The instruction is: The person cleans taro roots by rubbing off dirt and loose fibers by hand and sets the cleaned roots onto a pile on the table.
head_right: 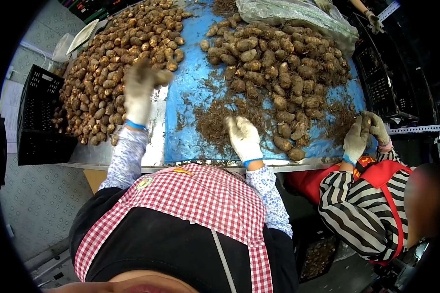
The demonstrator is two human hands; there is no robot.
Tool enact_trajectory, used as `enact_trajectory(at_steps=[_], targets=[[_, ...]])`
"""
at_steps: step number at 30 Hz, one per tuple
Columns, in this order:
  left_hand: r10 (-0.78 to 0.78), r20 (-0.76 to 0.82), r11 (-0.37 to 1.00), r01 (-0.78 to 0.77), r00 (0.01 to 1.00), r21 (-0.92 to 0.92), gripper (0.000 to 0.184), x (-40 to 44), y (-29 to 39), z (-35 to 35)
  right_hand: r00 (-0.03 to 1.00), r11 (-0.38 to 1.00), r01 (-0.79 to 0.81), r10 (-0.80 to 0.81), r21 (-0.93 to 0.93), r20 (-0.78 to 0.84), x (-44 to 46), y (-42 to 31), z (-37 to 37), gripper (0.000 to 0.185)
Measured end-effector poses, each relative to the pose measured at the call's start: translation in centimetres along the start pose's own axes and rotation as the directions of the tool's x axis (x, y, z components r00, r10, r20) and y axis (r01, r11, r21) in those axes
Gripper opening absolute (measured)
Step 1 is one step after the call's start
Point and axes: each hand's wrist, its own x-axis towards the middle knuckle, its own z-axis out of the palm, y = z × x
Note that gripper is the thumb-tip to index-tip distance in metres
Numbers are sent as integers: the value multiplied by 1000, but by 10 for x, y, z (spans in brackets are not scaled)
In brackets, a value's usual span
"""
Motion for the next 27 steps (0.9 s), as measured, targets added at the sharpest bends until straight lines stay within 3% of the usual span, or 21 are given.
enact_trajectory(at_steps=[1,2,3,4,5,7,8,9,11,12,13,15,16,18,20,22,23,25,26,27], targets=[[83,-114,995,-76,990,65,54,14,4,-23,993,958,111,-119,-264,-14,-1,12,3,25],[172,-223,980,-144,959,137,53,29,15,-43,971,819,186,-238,-543,-27,-3,24,6,32],[295,-342,882,-117,892,456,51,42,24,-61,935,623,202,-352,-756,-40,-4,36,9,40],[445,-403,695,-24,800,719,50,53,33,-72,945,599,201,-326,-775,-6,-13,1,1,43],[343,-468,652,152,814,742,49,63,43,-74,914,590,262,-406,-764,0,-11,-11,0,39],[517,-282,516,-31,808,856,49,69,41,-78,833,558,380,-553,-738,12,-8,-21,0,30],[300,-298,653,33,906,756,48,72,36,-67,844,568,407,-534,-715,57,-4,-19,1,26],[262,-156,640,-51,952,767,44,74,17,-54,851,577,432,-515,-694,102,4,-14,3,21],[168,139,651,-216,976,728,39,77,-22,-26,817,541,472,-564,-696,115,9,-17,5,7],[152,315,633,-338,937,697,40,70,-35,2,844,559,439,-524,-703,110,7,-23,5,9],[-162,375,616,-204,913,761,44,65,-31,36,870,576,404,-482,-711,104,6,-29,4,12],[-520,418,635,9,745,773,53,51,-30,98,895,577,327,-443,-749,50,7,-24,2,24],[-575,425,644,66,699,762,60,48,-60,122,903,584,314,-427,-749,46,4,-25,-2,25],[-597,437,614,33,673,789,54,44,-83,163,921,599,283,-388,-749,38,1,-26,-13,27],[-299,295,652,-31,908,757,45,34,-102,178,933,652,227,-359,-723,-30,-1,-22,-18,26],[-311,247,717,56,918,695,40,37,-102,184,926,707,174,-355,-685,-131,-1,-17,-22,24],[-334,261,752,89,906,653,40,38,-101,179,884,722,240,-439,-649,-162,1,-8,-23,13],[-456,275,794,247,846,555,38,46,-113,172,905,940,245,-309,-237,-291,14,3,-24,12],[-576,249,780,432,778,453,34,53,-122,171,949,956,228,-176,183,-263,20,3,-29,17],[-509,349,861,464,787,209,33,49,-131,161,973,725,183,-37,664,-228,26,0,-33,23]])
